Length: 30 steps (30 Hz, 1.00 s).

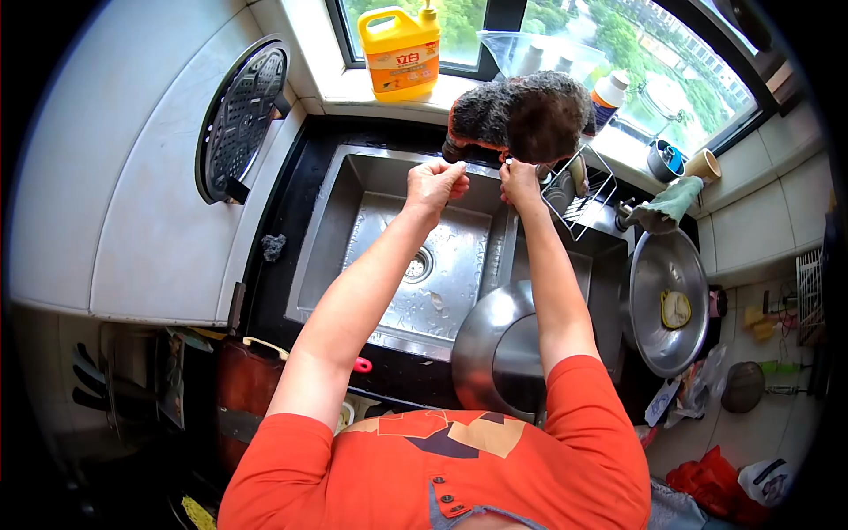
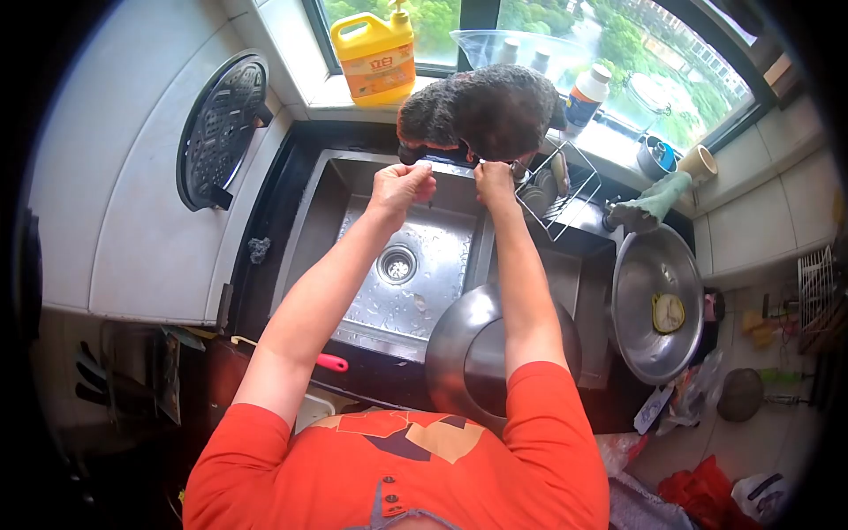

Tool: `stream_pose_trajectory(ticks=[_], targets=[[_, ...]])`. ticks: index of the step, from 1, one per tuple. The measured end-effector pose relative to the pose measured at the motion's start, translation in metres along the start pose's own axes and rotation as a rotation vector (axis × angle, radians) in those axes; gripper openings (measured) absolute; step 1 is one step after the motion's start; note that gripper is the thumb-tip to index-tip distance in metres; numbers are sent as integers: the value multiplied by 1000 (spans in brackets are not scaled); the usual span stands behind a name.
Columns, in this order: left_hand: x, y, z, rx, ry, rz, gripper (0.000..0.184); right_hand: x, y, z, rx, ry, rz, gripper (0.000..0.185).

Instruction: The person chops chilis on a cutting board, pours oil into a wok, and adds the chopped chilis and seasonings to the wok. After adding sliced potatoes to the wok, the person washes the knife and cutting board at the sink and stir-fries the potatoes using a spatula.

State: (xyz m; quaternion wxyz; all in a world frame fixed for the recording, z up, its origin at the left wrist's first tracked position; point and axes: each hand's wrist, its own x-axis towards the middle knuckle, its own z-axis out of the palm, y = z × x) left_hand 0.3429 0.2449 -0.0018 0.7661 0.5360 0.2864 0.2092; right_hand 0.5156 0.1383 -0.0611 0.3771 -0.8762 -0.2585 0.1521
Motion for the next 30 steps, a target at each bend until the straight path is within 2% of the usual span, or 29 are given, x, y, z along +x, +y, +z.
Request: stream_pose_trajectory(ticks=[2, 4, 8, 13, 16, 18, 22, 25, 27, 28, 29, 30], targets=[[-1, 2, 3, -33, 2, -1, 17, 2, 6, 3, -68, 44, -107, 24], [-2, 8, 1, -153, -10, -81, 15, 3, 12, 7, -65, 75, -132, 24], [9, 8, -8, -169, -66, -140, 13, 6, 13, 10, -75, 109, -176, 26], [15, 14, -10, -174, -79, -144, 14, 10, 18, 14, -108, 119, -167, 26], [12, 19, -5, -156, -93, -131, 14, 13, 25, 19, -247, 177, -267, 27], [10, 22, -2, -150, -89, -91, 5, 14, 25, 20, -272, 170, -244, 28], [10, 23, -1, -144, -88, -72, 2, 15, 28, 22, -272, 198, -277, 29], [8, 27, 5, -158, -71, -52, 9, 11, 27, 20, -269, 209, -342, 29], [-10, 46, 16, -266, -57, -37, 18, -11, 3, 12, -402, 460, -507, 27], [-13, 49, 18, -338, -58, -55, 29, -18, -15, 8, -400, 461, -511, 27], [-13, 48, 16, -337, -56, -54, 29, -27, -33, 6, -339, 459, -457, 26], [-11, 43, 10, -114, 25, 27, 31, -33, -48, 8, -278, 454, -401, 24]])
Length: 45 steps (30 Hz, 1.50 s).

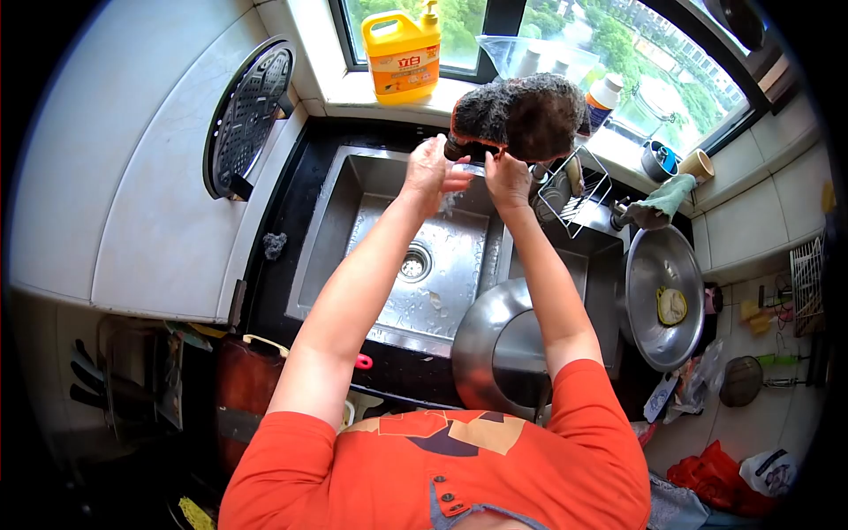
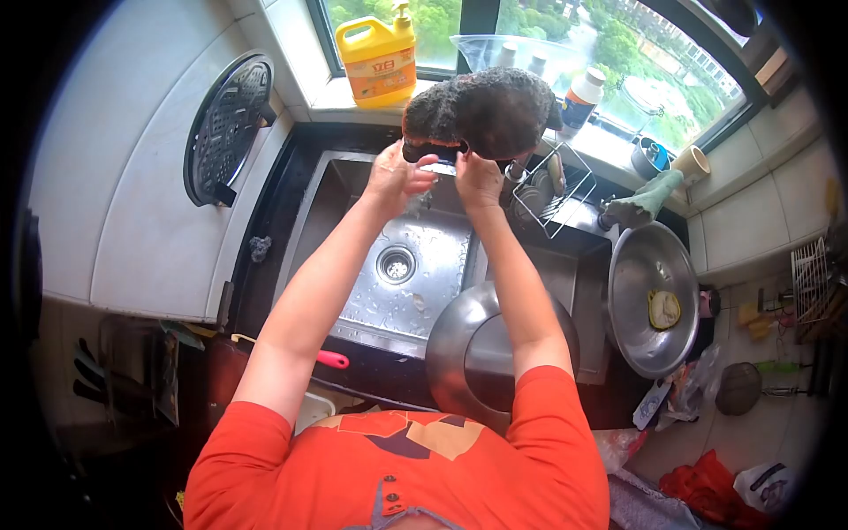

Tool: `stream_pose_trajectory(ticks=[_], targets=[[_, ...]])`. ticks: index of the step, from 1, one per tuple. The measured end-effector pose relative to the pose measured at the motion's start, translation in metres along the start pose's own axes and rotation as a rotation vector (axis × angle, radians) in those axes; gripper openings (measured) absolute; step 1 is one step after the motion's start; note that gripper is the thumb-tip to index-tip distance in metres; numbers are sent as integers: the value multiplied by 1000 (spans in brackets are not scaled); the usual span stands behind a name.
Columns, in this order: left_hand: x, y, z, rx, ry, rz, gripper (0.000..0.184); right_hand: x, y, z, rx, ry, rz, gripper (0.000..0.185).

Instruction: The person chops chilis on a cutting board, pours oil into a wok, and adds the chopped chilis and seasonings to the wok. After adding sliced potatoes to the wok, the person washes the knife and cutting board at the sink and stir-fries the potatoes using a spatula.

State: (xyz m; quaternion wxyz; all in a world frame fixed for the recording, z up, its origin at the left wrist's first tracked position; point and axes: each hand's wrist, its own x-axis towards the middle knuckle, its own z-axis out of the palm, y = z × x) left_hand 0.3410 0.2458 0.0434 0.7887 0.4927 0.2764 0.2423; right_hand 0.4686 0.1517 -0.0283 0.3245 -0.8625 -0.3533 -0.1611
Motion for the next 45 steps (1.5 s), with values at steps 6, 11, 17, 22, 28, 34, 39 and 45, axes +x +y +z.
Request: stream_pose_trajectory(ticks=[6, 11, 17, 22, 28, 34, 39, 45], targets=[[-1, -1, -35, 1071, 331, 592, 38, -6, -62, 16, 1200, -619, 679, 18], [-20, 2, -50, 1208, 206, 656, 40, -8, -57, 63, 521, -514, -51, 20], [-46, -29, -73, 1299, -227, 588, 28, -9, 17, 54, 37, -383, -204, 37], [-65, -51, -88, 1401, -424, 306, 67, 16, 56, 39, -55, -155, -283, 37], [-113, -67, -108, 1572, -216, 401, 46, 10, 43, 2, 101, -293, -327, 24], [-165, -100, -127, 1503, -63, 373, 25, -47, -26, -37, 1, -1118, -481, 33], [-238, -84, -136, 1340, -31, 326, 36, -72, -65, -35, -301, -698, -669, 16], [-357, -50, -179, 1313, 103, 249, 39, -107, -112, -56, 14, -938, -774, 26]])
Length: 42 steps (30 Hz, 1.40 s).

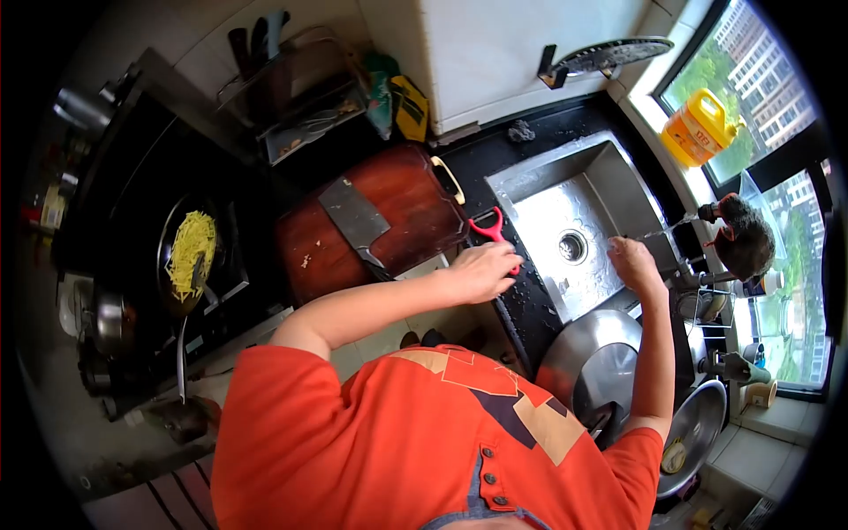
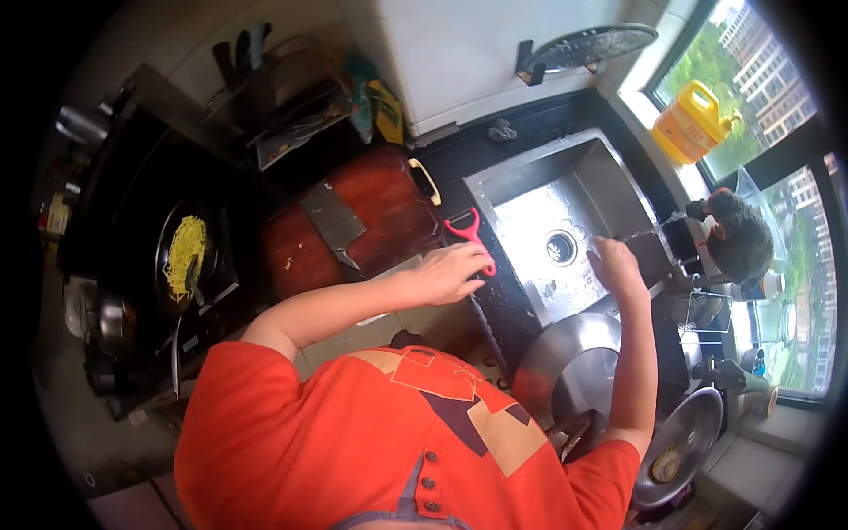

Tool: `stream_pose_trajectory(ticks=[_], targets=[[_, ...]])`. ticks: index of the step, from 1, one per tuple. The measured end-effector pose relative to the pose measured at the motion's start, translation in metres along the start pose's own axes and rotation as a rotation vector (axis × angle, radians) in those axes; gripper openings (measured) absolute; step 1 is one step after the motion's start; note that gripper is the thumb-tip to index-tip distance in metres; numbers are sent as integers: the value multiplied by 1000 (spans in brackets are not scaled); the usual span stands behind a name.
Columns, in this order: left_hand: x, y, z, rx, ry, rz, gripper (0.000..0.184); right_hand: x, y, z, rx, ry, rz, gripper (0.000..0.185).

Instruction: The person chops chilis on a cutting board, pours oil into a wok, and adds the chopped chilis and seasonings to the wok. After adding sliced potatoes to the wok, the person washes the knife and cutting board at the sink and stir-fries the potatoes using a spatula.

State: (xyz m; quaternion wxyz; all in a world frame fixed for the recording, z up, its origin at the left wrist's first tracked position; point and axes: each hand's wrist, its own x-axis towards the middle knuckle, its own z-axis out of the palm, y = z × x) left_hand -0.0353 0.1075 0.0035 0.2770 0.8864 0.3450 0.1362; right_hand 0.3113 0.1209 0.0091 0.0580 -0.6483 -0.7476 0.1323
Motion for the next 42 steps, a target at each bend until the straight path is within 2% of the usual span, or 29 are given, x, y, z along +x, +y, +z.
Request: stream_pose_trajectory(ticks=[2, 5, 7, 9, 12, 13, 16, 20, 23, 26, 28, 30, 34, 36, 39, 40, 42], targets=[[-45, -19, -16, 54, 12, -112, 37, -2, -26, -1, 30, -105, 33, 27], [-109, -35, -44, 145, 78, -265, 30, -5, -53, 10, -26, -105, -33, 28], [-146, -59, -43, 34, 216, -342, 27, -10, -80, 15, -1, -67, -64, 28], [-173, -69, -46, -99, 234, -471, 32, -9, -102, 18, -25, -101, -75, 28], [-199, -80, -36, -274, 305, -548, 35, -15, -135, 11, -79, -86, 57, 26], [-201, -80, -34, -345, 300, -631, 35, -23, -144, 5, -68, -10, 97, 26], [-206, -102, -15, -593, 372, -689, 34, -63, -149, 2, -91, 244, 258, 28], [-191, -117, -24, -208, 399, -558, 39, -143, -121, 14, -314, 283, 658, 33], [-178, -117, -37, -19, 317, -546, 40, -197, -112, 10, -326, 67, 959, 35], [-168, -139, -29, 125, 357, -439, 38, -228, -118, 25, -255, -51, 1140, 39], [-160, -139, -37, 102, 251, -549, 39, -246, -114, 47, -289, 38, 1141, 40], [-154, -138, -42, 123, 194, -618, 40, -253, -106, 60, -274, 235, 1210, 34], [-149, -148, -37, 174, 211, -603, 40, -274, -108, 63, -229, 337, 1158, 29], [-150, -156, -29, 278, 320, -529, 35, -287, -120, 63, -216, 442, 1202, 28], [-151, -156, -28, 262, 350, -549, 33, -314, -120, 63, -194, 442, 1245, 29], [-151, -153, -29, 211, 321, -624, 32, -324, -116, 65, -205, 443, 1266, 32], [-152, -139, -33, 237, 366, -598, 33, -344, -112, 68, -225, 443, 1287, 39]])
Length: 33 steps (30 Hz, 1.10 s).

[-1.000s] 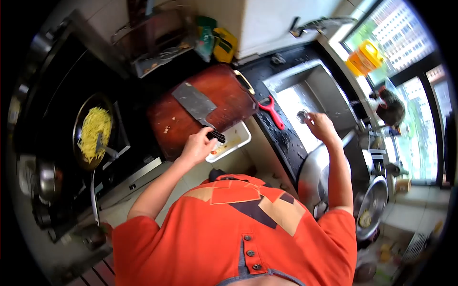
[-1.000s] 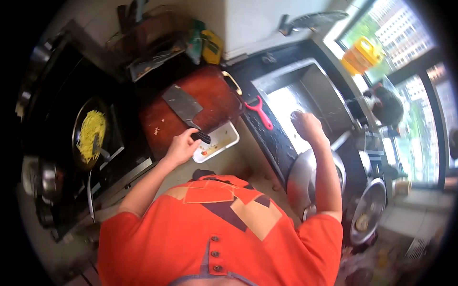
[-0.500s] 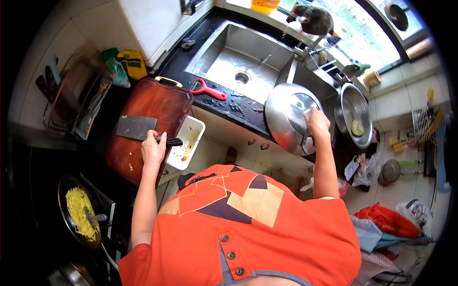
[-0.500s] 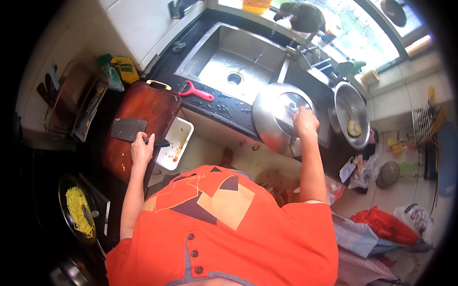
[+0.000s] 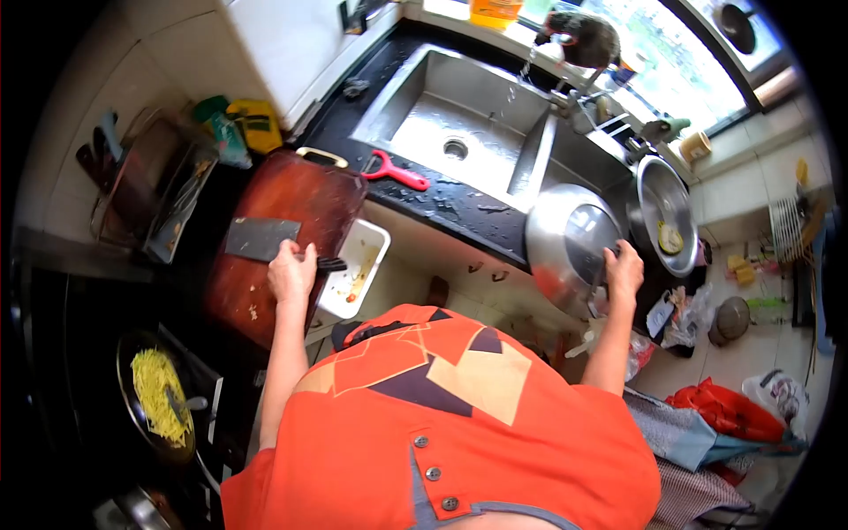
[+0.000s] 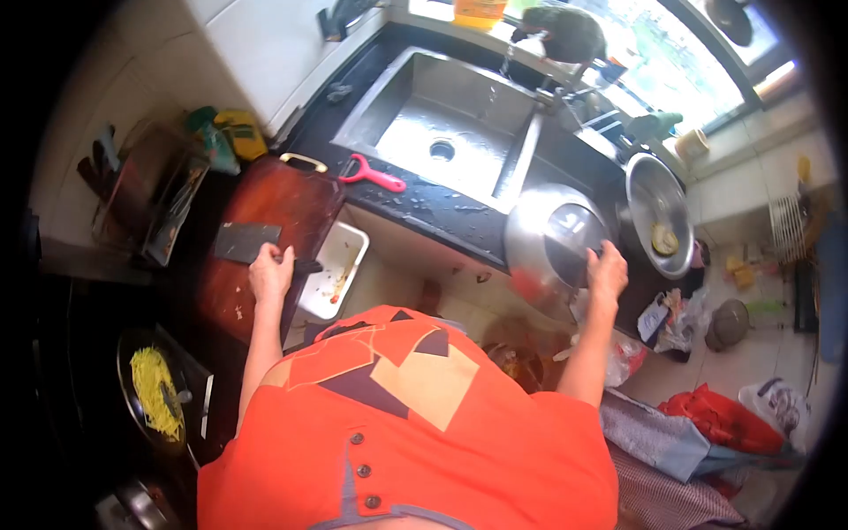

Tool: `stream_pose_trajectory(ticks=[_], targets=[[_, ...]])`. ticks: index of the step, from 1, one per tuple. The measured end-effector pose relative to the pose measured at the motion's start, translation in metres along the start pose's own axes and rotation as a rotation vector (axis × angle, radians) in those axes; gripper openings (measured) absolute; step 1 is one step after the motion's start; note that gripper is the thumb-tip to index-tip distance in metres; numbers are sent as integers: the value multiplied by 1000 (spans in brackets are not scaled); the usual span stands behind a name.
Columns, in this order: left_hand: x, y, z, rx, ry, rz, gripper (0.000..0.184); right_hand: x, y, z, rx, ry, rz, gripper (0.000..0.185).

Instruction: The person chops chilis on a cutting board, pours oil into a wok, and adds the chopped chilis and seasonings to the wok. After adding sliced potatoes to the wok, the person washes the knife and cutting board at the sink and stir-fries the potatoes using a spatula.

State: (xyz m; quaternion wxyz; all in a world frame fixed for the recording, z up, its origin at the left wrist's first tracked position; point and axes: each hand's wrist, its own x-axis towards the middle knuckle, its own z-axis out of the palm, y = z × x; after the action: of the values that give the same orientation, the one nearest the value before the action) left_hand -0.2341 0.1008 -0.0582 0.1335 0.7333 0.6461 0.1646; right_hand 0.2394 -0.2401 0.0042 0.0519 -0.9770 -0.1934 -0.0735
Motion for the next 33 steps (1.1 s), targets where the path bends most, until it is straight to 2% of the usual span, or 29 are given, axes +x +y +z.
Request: stream_pose_trajectory(ticks=[5, 8, 10, 11, 12, 13, 15, 16, 17, 18, 20, 21, 22, 23, 25, 26, 27, 28, 30, 31, 33], targets=[[-4, 8, 0, -27, -21, -79, 43, 3, 34, -4, -58, -37, 47, 45], [-6, 8, 1, -79, -30, -66, 44, -6, -16, -29, -252, 154, 96, 45], [-10, 7, 1, -137, -20, -63, 45, 15, -52, -18, 92, 280, -305, 42], [-10, 1, 6, -136, -11, -56, 43, 0, -107, -31, 290, 248, -430, 40], [-15, 0, 2, -135, -6, -70, 43, -17, -161, -31, 615, 54, -473, 38], [-19, 2, -3, -216, -24, -87, 42, -32, -205, -18, 717, -231, -504, 37], [-28, -2, -5, -306, -5, -87, 37, -90, -283, -9, 731, -445, -974, 39], [-33, -1, -11, -323, -15, -115, 32, -118, -321, -24, 488, -561, -1145, 40], [-38, -5, -13, -343, 4, -106, 29, -140, -342, 28, 657, -362, -1355, 42], [-43, -10, -14, -360, 23, -98, 26, -161, -363, 30, 649, -358, -1466, 46], [-49, -22, -13, -417, 71, -96, 19, -192, -396, 38, 474, -329, -1626, 51], [-52, -25, -16, -434, 61, -119, 19, -204, -407, 56, 384, -228, -1666, 52], [-54, -28, -18, -456, 50, -138, 18, -212, -417, 70, 292, -122, -1699, 53], [-56, -34, -14, -482, 42, -146, 23, -214, -426, 65, 294, -123, -1717, 53], [-57, -42, 6, -572, 79, -184, 28, -217, -435, 46, 132, -480, -1537, 52], [-57, -42, 13, -660, 110, -205, 33, -218, -436, 42, 127, -486, -1544, 52], [-57, -35, 3, -631, 45, -200, 43, -217, -437, 38, 112, -538, -1516, 53], [-59, -21, -4, -742, 58, -302, 46, -213, -438, 34, 98, -589, -1484, 54], [-50, -18, 14, -954, -20, -359, 44, -198, -430, 21, 185, -642, -1466, 52], [-47, -17, 24, -957, -25, -356, 44, -188, -427, 22, 288, -721, -1409, 51], [-40, 21, -8, -1327, -373, -498, 39, -167, -410, -1, 490, -842, -1295, 48]])
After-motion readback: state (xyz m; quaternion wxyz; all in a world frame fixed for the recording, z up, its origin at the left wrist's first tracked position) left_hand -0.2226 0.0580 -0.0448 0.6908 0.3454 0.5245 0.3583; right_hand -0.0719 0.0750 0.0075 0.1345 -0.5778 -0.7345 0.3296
